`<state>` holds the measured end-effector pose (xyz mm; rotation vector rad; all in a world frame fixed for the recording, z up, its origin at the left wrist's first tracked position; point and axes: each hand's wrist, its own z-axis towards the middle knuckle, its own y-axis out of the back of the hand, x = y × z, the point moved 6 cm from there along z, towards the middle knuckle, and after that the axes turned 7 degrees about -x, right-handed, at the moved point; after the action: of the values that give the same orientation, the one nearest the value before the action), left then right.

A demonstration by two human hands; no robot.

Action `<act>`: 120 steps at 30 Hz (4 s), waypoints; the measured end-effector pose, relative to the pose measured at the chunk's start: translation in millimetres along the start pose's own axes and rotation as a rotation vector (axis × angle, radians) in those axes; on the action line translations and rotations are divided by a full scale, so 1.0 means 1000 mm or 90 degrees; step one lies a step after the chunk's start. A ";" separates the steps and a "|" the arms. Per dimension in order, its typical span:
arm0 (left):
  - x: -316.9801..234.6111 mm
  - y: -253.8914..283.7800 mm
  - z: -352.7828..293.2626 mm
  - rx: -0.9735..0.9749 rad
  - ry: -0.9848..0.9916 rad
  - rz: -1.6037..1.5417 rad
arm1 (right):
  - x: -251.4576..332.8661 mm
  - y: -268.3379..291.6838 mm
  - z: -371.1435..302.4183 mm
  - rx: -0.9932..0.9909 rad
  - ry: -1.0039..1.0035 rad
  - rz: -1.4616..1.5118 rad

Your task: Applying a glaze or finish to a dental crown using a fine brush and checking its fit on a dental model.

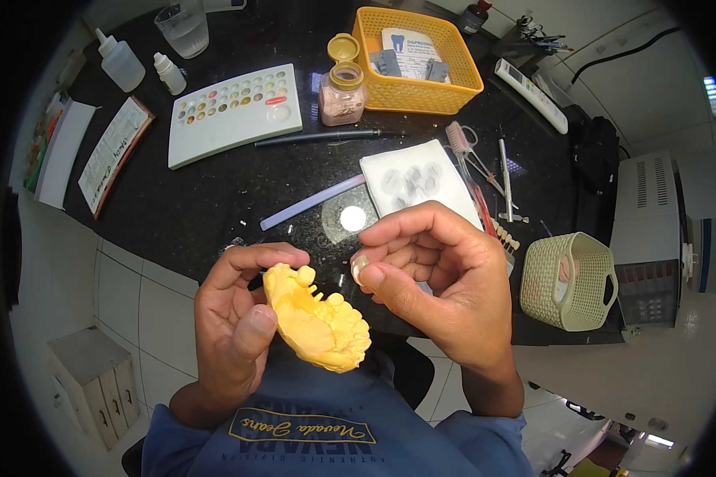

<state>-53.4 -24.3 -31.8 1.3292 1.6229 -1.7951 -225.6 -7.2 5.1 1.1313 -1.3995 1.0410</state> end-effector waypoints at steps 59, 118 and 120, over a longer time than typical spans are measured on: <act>-0.010 -0.013 0.011 -0.056 -0.497 0.358 | -0.040 -0.045 -0.009 0.065 -0.047 0.536; 0.002 0.052 -0.021 -0.111 -0.104 -0.232 | 0.010 -0.033 0.087 0.084 0.605 -0.956; 0.005 0.053 -0.024 -0.127 -0.037 -0.326 | 0.010 -0.035 0.091 0.117 0.548 -0.987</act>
<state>-4.7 -14.6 -63.0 0.8115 2.1855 -1.8464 -207.9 -103.9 5.4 1.2185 0.3831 0.3252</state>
